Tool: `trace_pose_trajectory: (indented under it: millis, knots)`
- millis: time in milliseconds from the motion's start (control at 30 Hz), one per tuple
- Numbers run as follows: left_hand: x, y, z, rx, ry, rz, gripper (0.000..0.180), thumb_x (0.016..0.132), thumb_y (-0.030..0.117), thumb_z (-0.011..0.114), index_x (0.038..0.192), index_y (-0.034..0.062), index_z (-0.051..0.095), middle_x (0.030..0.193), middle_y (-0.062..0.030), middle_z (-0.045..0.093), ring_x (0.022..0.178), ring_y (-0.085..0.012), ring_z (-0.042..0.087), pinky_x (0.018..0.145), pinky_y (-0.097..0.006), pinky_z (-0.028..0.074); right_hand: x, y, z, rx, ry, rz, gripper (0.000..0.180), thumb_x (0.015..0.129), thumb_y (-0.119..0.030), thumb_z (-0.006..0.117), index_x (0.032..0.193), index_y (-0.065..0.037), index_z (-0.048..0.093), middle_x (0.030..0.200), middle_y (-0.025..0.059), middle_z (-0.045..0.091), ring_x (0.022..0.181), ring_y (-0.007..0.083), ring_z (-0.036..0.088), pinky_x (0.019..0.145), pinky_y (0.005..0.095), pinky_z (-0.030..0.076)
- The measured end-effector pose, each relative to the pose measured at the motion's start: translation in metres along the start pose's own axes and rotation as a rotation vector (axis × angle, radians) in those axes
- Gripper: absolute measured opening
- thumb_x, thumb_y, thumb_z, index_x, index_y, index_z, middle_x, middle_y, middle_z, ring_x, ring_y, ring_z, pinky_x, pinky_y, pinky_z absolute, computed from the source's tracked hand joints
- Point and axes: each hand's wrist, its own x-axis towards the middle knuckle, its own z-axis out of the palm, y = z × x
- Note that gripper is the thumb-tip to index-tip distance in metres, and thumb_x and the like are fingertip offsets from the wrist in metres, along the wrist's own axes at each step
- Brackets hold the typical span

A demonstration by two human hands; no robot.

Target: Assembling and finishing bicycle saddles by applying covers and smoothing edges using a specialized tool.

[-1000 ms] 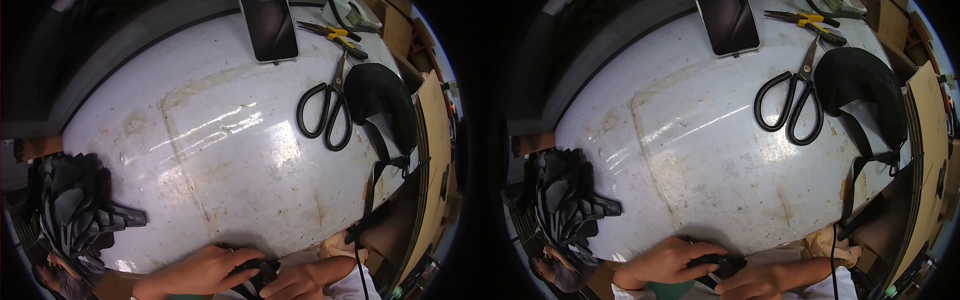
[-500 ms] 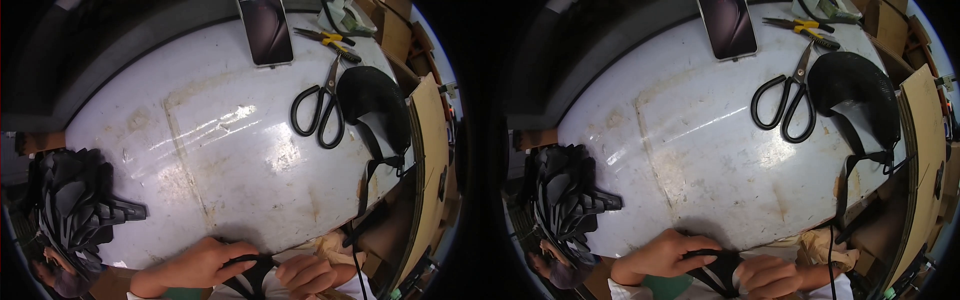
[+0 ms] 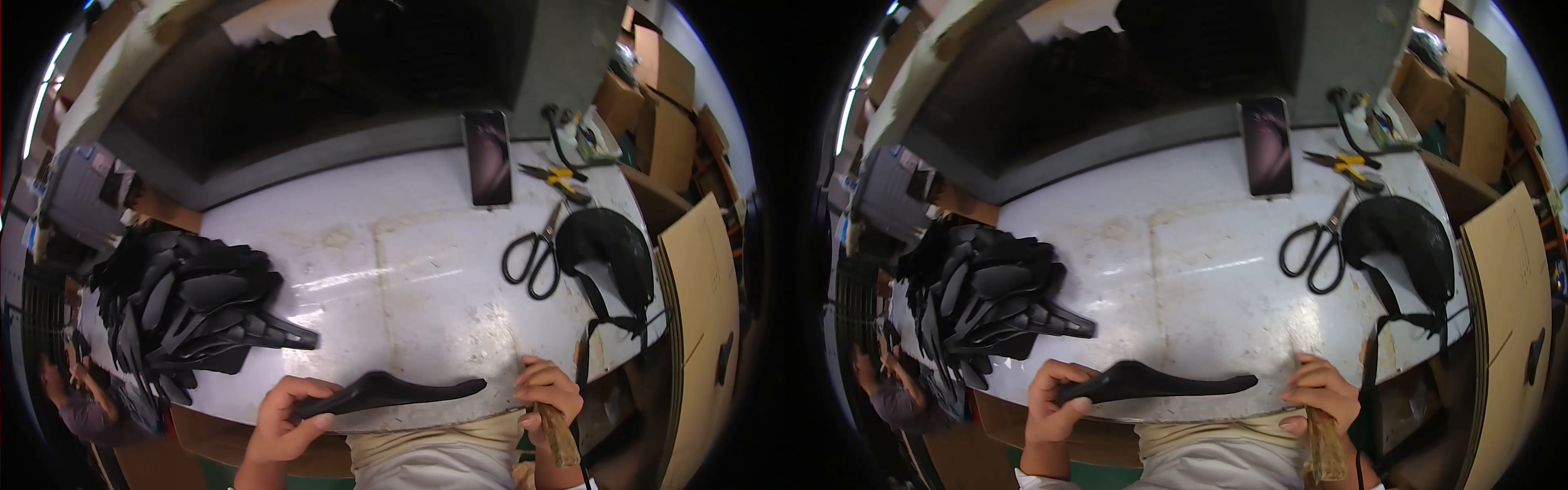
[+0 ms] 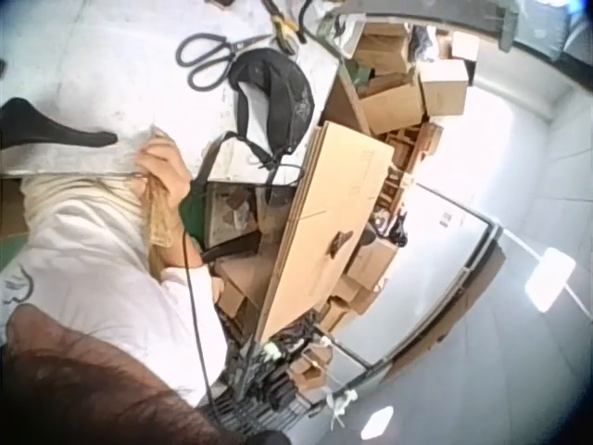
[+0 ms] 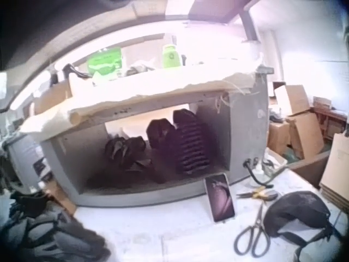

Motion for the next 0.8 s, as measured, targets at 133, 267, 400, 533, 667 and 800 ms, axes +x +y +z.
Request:
trace_pose_trajectory:
  millis: [133,267,400,533,667,800]
  knots:
    - [0.001,0.021,0.017,0.341,-0.134,0.052,0.027,0.092,0.009,0.073,0.115,-0.0023,0.064,0.11,-0.0189,0.073,0.089,-0.0207,0.072,0.079,-0.032,0.056,0.008,-0.011,0.002,0.032,-0.099,0.145,0.052,0.08,-0.049,0.085,0.088,0.0,0.072,0.071,0.007,0.065,0.069,0.0229,0.065,0.076,0.0427,0.056]
    - [0.011,0.014,0.039,0.435,-0.27,0.18,0.035,0.096,0.015,0.069,0.127,-0.0018,0.067,0.096,-0.0212,0.073,0.081,-0.0301,0.073,0.075,-0.036,0.058,0.01,-0.028,0.03,0.358,0.158,-0.137,0.044,0.086,-0.042,0.082,0.091,0.001,0.072,0.071,0.0063,0.065,0.068,0.0227,0.066,0.067,0.0367,0.058]
    - [0.006,0.018,0.08,0.343,-0.171,0.203,0.03,0.086,0.008,0.077,0.113,-0.0057,0.073,0.098,-0.0191,0.076,0.082,-0.0265,0.077,0.075,-0.032,0.06,0.053,-0.09,0.037,0.628,-0.386,-0.516,0.02,0.092,-0.017,0.074,0.093,0.001,0.064,0.082,0.0111,0.063,0.075,0.0281,0.066,0.077,0.043,0.058]
    - [0.006,0.007,0.074,0.374,-0.168,0.226,0.032,0.08,0.006,0.083,0.108,-0.0062,0.075,0.104,-0.0188,0.077,0.087,-0.0271,0.077,0.078,-0.032,0.062,0.086,-0.089,0.057,0.582,-0.747,-0.644,0.024,0.09,-0.015,0.077,0.097,0.002,0.063,0.083,0.0115,0.064,0.076,0.0284,0.067,0.079,0.0428,0.058]
    - [0.011,0.006,0.078,0.338,-0.19,0.28,0.029,0.08,0.005,0.082,0.105,-0.0063,0.075,0.104,-0.0188,0.077,0.086,-0.0274,0.078,0.076,-0.032,0.062,0.083,-0.084,0.054,0.606,-0.915,-0.61,0.027,0.088,-0.018,0.08,0.098,0.001,0.063,0.082,0.0124,0.062,0.076,0.0313,0.066,0.081,0.0468,0.058]
    - [0.009,0.008,0.076,0.328,-0.176,0.259,0.028,0.079,0.004,0.082,0.104,-0.0064,0.075,0.106,-0.0189,0.076,0.087,-0.0282,0.078,0.075,-0.032,0.063,0.078,-0.084,0.054,0.563,-0.824,-0.569,0.029,0.087,-0.021,0.081,0.097,0.0,0.063,0.081,0.0128,0.064,0.076,0.0328,0.067,0.079,0.0468,0.058]
